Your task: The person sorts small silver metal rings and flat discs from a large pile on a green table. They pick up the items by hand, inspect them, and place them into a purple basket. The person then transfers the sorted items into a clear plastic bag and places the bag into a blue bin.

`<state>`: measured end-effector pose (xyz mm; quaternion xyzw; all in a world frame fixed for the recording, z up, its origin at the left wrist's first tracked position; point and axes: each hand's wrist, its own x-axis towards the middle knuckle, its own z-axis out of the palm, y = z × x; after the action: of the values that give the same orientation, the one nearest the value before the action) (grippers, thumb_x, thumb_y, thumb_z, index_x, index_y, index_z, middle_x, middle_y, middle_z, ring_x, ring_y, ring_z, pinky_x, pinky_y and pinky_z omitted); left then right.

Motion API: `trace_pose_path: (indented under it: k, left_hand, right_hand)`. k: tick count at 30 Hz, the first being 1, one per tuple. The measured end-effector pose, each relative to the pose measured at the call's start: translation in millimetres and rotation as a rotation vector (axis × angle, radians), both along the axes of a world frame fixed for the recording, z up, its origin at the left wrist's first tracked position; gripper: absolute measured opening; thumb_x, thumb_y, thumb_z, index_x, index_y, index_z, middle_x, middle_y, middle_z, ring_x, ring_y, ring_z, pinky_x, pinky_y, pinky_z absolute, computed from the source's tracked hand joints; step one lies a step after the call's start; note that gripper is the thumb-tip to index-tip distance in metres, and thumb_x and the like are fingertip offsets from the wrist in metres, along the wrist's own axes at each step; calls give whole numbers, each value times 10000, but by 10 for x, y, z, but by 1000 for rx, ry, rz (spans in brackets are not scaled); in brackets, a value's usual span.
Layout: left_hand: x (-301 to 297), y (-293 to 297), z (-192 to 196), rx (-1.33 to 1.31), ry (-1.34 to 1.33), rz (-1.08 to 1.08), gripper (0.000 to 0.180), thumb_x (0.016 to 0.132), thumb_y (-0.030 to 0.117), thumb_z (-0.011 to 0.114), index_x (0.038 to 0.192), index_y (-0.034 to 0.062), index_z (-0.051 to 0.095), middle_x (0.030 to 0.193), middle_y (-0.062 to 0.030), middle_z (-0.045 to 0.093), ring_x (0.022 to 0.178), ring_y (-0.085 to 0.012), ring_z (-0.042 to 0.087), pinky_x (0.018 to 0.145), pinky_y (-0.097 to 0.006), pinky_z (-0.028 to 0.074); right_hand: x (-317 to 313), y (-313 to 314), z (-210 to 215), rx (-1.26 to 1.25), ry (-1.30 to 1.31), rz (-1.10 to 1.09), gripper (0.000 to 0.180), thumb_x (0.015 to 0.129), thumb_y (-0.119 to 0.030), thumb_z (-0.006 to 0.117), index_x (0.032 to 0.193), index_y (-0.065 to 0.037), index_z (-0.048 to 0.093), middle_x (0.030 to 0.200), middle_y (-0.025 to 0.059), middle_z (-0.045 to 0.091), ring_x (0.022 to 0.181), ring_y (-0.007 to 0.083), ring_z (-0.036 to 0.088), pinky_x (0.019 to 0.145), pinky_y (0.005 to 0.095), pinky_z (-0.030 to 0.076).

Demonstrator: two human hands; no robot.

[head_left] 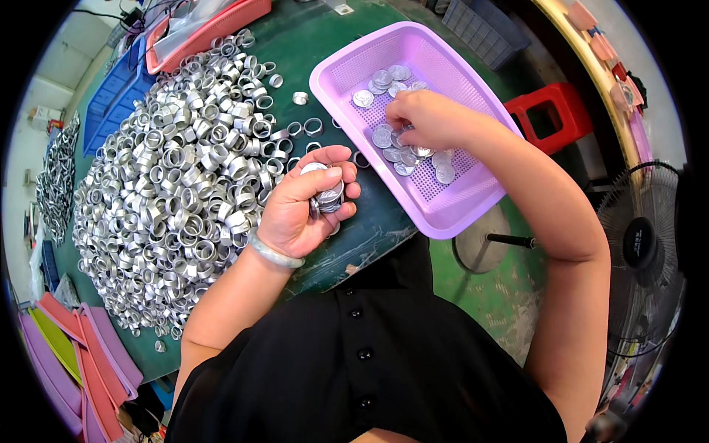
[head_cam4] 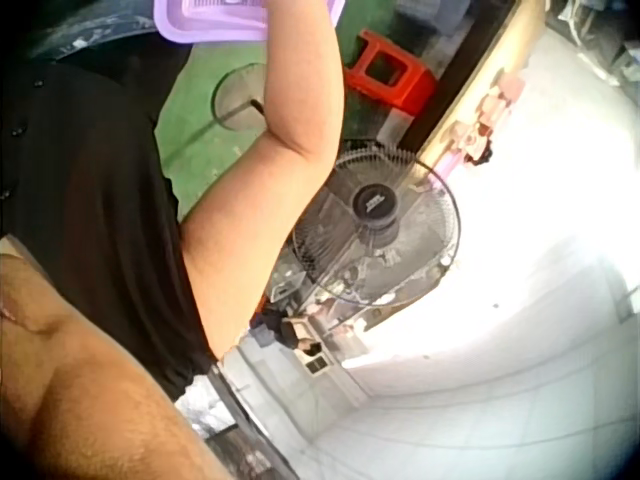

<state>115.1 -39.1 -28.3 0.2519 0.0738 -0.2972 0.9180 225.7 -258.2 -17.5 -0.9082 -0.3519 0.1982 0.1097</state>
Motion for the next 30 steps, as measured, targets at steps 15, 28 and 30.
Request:
trace_pose_path:
  k: [15, 28, 30]
  left_hand:
    - [-22, 13, 32, 107, 47, 0, 152, 808, 67, 520, 960, 58, 527, 810, -67, 526, 709, -165, 519, 549, -259, 440]
    - [-11, -20, 101, 212, 94, 19, 141, 809, 95, 514, 942, 52, 530, 810, -79, 532, 703, -180, 521, 542, -272, 435]
    - [-3, -11, 72, 166, 85, 8, 139, 812, 81, 517, 945, 41, 523, 798, -70, 558, 691, -159, 555, 547, -264, 470]
  right_hand:
    - [-32, -12, 144, 4, 79, 71, 214, 645, -89, 622, 849, -40, 581, 746, 100, 536, 708, 265, 539, 644, 337, 430]
    - [26, 169, -63, 138, -37, 87, 225, 621, -38, 632, 833, -26, 558, 850, 110, 513, 818, 294, 536, 725, 357, 429]
    - [20, 168, -50, 121, -26, 94, 207, 619, -34, 629, 808, -23, 547, 844, 112, 510, 813, 294, 533, 721, 357, 427]
